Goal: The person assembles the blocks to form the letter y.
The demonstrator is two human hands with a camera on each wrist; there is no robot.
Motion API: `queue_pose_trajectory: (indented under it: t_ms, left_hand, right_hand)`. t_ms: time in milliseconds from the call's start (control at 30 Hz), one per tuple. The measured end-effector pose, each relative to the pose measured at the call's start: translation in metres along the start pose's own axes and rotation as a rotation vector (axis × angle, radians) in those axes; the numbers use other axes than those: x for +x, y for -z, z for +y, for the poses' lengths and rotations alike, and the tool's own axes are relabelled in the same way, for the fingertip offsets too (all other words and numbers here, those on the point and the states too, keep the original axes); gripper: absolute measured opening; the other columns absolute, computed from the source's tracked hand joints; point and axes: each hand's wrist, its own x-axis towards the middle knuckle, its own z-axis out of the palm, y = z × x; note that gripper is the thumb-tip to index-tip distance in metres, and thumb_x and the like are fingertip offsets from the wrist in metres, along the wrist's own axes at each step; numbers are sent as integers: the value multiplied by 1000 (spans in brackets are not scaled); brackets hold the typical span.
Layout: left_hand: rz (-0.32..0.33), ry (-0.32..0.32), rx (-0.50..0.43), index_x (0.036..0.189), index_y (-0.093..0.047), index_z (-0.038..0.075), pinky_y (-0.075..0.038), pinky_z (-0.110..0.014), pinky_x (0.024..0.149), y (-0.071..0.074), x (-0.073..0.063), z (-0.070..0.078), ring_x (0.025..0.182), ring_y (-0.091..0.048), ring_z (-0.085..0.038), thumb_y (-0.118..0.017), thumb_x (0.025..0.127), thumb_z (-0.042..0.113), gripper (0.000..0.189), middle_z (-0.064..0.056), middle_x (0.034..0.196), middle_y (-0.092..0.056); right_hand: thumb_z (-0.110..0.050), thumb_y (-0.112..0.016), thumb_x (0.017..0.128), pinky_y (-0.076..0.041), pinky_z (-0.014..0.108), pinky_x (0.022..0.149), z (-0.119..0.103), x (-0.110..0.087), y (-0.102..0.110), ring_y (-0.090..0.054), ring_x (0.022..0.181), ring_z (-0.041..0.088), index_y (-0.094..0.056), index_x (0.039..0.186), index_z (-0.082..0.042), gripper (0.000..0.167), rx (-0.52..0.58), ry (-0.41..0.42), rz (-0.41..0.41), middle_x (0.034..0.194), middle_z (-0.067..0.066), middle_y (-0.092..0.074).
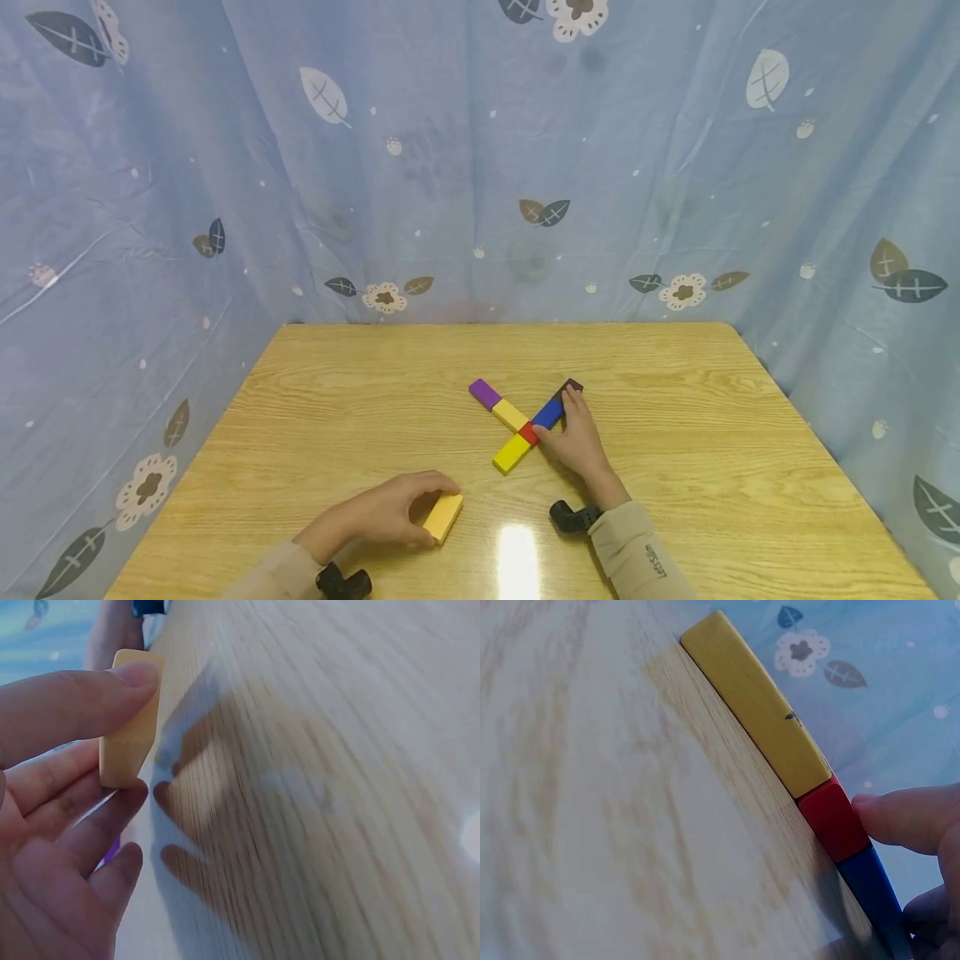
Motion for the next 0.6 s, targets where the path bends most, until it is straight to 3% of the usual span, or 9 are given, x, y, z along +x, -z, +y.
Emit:
queue_pose_trajectory:
  t_ms: [300, 600]
  left_hand:
    - [8, -47, 0, 135, -47, 19, -38, -38, 108, 0, 23, 8, 128, -45, -15, -74, 80, 33, 63, 8, 134, -49]
    - [-15, -71, 66, 136, -46, 18, -36, -36, 110, 4, 44, 14, 130, -44, -16, -74, 81, 29, 62, 5, 136, -49]
  right_hand:
    - [-34, -70, 84, -20, 55, 114, 2, -1, 1, -16, 141, 43, -27, 142, 13, 86, 8, 0, -1, 153, 26, -20]
    - [-35, -69, 84, -19, 53, 115, 1, 1, 1, -16, 142, 42, -26, 143, 13, 87, -1, -1, -11, 154, 24, -20]
